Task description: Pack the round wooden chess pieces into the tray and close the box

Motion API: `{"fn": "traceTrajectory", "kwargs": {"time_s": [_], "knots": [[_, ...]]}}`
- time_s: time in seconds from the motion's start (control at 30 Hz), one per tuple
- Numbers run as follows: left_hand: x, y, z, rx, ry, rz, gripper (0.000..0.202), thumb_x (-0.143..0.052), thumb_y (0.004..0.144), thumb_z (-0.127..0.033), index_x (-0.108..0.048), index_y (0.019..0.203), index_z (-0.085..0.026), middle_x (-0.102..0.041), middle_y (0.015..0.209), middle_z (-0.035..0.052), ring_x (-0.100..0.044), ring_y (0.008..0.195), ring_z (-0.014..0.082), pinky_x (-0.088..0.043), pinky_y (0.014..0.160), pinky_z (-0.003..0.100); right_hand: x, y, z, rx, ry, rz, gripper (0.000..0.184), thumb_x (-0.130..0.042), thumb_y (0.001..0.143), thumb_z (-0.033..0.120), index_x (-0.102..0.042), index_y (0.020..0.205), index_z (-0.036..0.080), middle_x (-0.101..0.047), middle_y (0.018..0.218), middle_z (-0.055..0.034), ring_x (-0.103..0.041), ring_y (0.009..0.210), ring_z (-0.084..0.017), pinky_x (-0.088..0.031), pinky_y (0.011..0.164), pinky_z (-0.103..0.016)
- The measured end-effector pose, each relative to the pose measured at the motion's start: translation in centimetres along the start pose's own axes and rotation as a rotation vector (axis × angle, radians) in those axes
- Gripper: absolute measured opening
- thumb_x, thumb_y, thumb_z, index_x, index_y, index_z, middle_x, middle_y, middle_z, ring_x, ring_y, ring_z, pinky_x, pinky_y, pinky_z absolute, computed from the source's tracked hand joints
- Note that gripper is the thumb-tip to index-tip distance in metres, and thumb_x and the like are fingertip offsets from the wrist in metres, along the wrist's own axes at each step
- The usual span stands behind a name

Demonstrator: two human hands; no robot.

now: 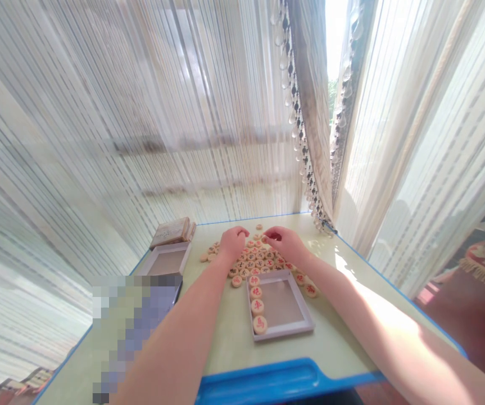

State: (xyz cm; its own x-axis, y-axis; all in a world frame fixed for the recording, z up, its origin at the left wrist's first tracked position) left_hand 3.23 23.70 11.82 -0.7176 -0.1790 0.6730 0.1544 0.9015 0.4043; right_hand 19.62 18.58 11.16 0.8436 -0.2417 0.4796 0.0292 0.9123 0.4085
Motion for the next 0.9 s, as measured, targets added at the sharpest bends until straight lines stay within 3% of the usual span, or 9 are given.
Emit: {"fn": "traceTrajectory", "kwargs": {"time_s": [0.13, 0.37, 0.53, 0.67, 0.77, 0.9], "knots": [[0.8, -0.7, -0.9, 0.000, -0.065, -0.005, 0.031, -0.040, 0.074, -0.020, -0.069, 0.083, -0.017, -0.068, 0.072, 0.0014, -0.059, 0.063, 0.0143, -0.048, 0.064, 0.026, -0.2, -0.3, -0.4, -0.173, 0.280, 0.023, 0.017, -0.065, 0.068, 0.022, -0.066, 0.084, 0.016, -0.070, 0.084, -0.0055, -0.064, 0.077, -0.016, -0.049, 0.072, -0.029], [0.3, -2.4, -3.5, -0.169, 0.097, 0.092, 0.027, -0.047, 0.073, -0.020, -0.071, 0.084, -0.019, -0.071, 0.083, 0.0021, -0.061, 0.077, 0.0160, -0.047, 0.076, 0.027, -0.8, -0.7, -1.0, -0.252, 0.443, 0.055, 0.013, -0.063, 0.064, 0.021, -0.066, 0.075, 0.016, -0.069, 0.077, -0.0037, -0.061, 0.072, -0.014, -0.048, 0.068, -0.028], [0.0, -2.7, -3.9, -0.200, 0.013, 0.188, 0.034, -0.056, 0.070, -0.024, -0.067, 0.102, -0.020, -0.070, 0.085, 0.0010, -0.059, 0.065, 0.0121, -0.048, 0.064, 0.023, -1.1, -0.6, -1.3, -0.258, 0.535, 0.041, 0.019, -0.069, 0.059, 0.023, -0.062, 0.075, 0.016, -0.066, 0.076, -0.0025, -0.060, 0.068, -0.013, -0.048, 0.065, -0.026], [-0.1, -2.7, -4.0, -0.192, -0.062, 0.225, 0.030, -0.060, 0.072, -0.038, -0.070, 0.093, -0.019, -0.071, 0.083, 0.0018, -0.061, 0.067, 0.0131, -0.048, 0.062, 0.023, -1.2, -0.4, -1.6, -0.257, 0.566, 0.041, 0.021, -0.070, 0.059, 0.027, -0.060, 0.074, 0.016, -0.065, 0.073, -0.0025, -0.058, 0.065, -0.013, -0.047, 0.061, -0.026], [0.0, -2.8, -4.8, -0.200, -0.116, 0.205, 0.029, -0.060, 0.073, -0.040, -0.070, 0.089, -0.018, -0.071, 0.082, 0.0025, -0.063, 0.074, 0.0154, -0.049, 0.067, 0.025, -0.5, -0.3, -1.3, -0.263, 0.566, 0.020, 0.021, -0.069, 0.060, 0.029, -0.058, 0.073, 0.016, -0.063, 0.069, -0.0015, -0.057, 0.062, -0.012, -0.046, 0.059, -0.025], [1.0, -3.3, -5.9, -0.194, -0.142, 0.112, 0.030, -0.060, 0.074, -0.040, -0.069, 0.090, -0.016, -0.071, 0.081, 0.0035, -0.064, 0.076, 0.0168, -0.049, 0.072, 0.028, 1.1, -0.6, 1.1, -0.165, 0.513, 0.064, 0.017, -0.065, 0.062, 0.024, -0.061, 0.076, 0.016, -0.066, 0.075, -0.0023, -0.059, 0.069, -0.013, -0.046, 0.065, -0.026]]}}
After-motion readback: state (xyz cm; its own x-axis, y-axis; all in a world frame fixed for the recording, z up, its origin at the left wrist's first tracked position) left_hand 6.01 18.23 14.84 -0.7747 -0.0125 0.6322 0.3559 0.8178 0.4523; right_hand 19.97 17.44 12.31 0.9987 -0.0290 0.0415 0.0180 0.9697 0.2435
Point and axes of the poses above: each hand's wrist, its own y-axis towards the middle knuckle, its own x-axis out of the back of the hand, z = x × y, the point moved 7 cm from there along y, towards the middle knuckle
